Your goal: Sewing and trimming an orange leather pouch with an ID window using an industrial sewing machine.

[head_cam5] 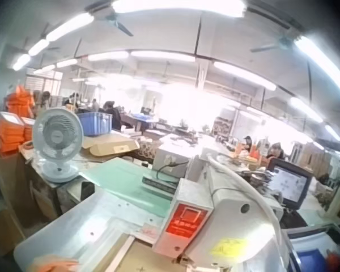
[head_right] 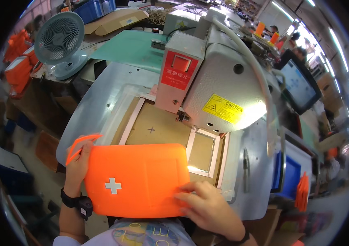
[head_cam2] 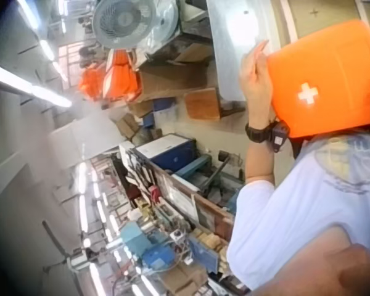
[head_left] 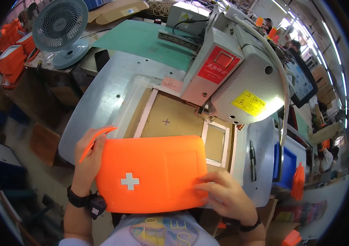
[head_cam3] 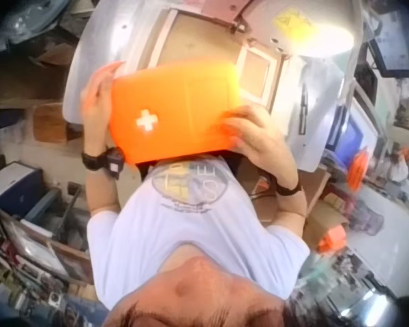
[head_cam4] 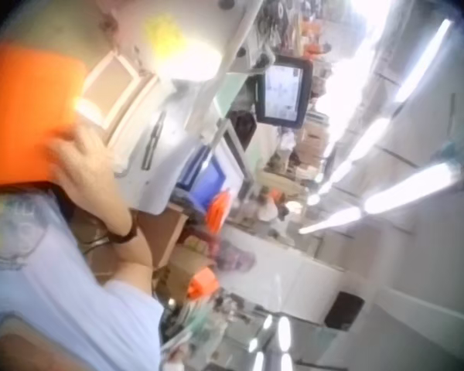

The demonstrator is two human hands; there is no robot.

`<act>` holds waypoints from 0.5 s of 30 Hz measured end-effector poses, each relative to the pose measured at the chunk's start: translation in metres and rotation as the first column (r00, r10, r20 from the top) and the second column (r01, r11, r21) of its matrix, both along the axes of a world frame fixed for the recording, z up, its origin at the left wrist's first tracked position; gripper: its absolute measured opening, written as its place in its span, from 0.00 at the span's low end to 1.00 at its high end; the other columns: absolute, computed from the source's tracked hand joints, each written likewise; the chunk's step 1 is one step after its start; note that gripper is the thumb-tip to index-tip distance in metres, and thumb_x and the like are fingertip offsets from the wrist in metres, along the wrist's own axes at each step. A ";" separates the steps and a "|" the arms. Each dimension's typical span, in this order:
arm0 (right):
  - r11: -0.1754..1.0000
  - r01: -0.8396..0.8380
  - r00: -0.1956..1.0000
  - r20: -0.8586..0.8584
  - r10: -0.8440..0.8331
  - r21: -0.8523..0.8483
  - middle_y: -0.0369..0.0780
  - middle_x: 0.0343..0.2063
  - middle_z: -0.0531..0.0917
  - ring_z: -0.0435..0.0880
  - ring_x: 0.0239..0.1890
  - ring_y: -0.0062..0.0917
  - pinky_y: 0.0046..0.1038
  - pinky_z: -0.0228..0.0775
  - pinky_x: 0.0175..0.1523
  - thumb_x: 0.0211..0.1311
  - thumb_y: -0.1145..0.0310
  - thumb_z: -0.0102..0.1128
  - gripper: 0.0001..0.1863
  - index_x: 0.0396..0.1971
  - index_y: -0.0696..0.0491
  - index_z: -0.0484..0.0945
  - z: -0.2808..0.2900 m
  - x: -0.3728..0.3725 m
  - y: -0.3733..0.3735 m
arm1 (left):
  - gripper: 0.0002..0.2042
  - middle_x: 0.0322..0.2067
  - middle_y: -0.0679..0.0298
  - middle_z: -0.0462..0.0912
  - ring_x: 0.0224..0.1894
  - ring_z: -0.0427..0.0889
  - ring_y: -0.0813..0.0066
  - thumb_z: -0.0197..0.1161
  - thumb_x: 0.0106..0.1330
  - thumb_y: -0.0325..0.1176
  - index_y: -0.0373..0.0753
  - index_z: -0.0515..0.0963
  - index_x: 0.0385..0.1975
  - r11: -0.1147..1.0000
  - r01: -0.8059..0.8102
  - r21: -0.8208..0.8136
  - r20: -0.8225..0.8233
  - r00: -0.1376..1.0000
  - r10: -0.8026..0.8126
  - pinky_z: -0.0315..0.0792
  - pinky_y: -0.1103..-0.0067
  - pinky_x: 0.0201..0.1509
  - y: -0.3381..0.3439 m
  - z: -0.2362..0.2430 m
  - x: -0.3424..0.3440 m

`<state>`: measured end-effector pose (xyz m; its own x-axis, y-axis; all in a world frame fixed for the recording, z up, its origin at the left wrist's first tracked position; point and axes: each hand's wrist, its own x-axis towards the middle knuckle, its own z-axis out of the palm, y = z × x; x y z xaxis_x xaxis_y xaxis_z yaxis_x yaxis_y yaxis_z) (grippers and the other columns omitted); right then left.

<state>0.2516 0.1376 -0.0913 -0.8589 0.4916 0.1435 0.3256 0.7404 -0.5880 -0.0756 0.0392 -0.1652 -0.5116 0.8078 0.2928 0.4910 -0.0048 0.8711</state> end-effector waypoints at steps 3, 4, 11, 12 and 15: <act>0.948 -0.190 0.977 0.148 0.155 0.257 0.36 0.41 0.79 0.79 0.43 0.30 0.32 0.67 0.45 0.50 0.69 0.70 0.16 0.41 0.51 0.80 -0.005 -0.010 -0.020 | 0.12 0.25 0.68 0.69 0.26 0.64 0.81 0.54 0.76 0.33 0.35 0.83 0.48 1.000 -0.004 0.005 0.015 1.000 0.004 0.61 0.83 0.31 -0.002 -0.004 -0.002; 0.937 -0.241 0.960 0.201 0.194 0.251 0.36 0.43 0.79 0.78 0.44 0.30 0.34 0.65 0.49 0.49 0.70 0.71 0.16 0.41 0.49 0.81 -0.004 -0.010 -0.026 | 0.12 0.25 0.69 0.69 0.26 0.64 0.82 0.54 0.76 0.34 0.35 0.83 0.48 1.000 -0.008 0.002 0.015 1.000 0.008 0.61 0.83 0.32 -0.002 -0.004 -0.002; 0.922 -0.130 0.980 0.187 0.064 0.365 0.35 0.44 0.79 0.77 0.43 0.28 0.36 0.63 0.51 0.48 0.67 0.72 0.16 0.39 0.45 0.81 -0.013 -0.021 -0.045 | 0.14 0.24 0.69 0.68 0.27 0.65 0.82 0.55 0.76 0.36 0.33 0.82 0.47 0.998 -0.032 -0.049 0.062 0.997 0.035 0.62 0.82 0.32 -0.002 -0.003 0.000; 0.939 -0.130 0.981 0.178 0.075 0.318 0.35 0.44 0.79 0.76 0.43 0.28 0.36 0.63 0.51 0.48 0.67 0.72 0.17 0.40 0.45 0.82 -0.015 -0.018 -0.044 | 0.14 0.24 0.69 0.68 0.27 0.66 0.82 0.55 0.76 0.36 0.33 0.82 0.47 0.999 -0.030 -0.040 0.057 0.998 0.032 0.62 0.82 0.32 -0.002 -0.002 0.001; 0.962 -0.130 0.984 0.148 0.096 0.241 0.35 0.43 0.79 0.76 0.42 0.28 0.35 0.62 0.50 0.47 0.66 0.72 0.19 0.43 0.44 0.82 -0.019 -0.012 -0.038 | 0.14 0.24 0.69 0.69 0.27 0.66 0.82 0.55 0.76 0.37 0.33 0.82 0.47 0.999 -0.033 -0.012 0.038 0.999 0.033 0.62 0.82 0.32 -0.002 0.000 0.002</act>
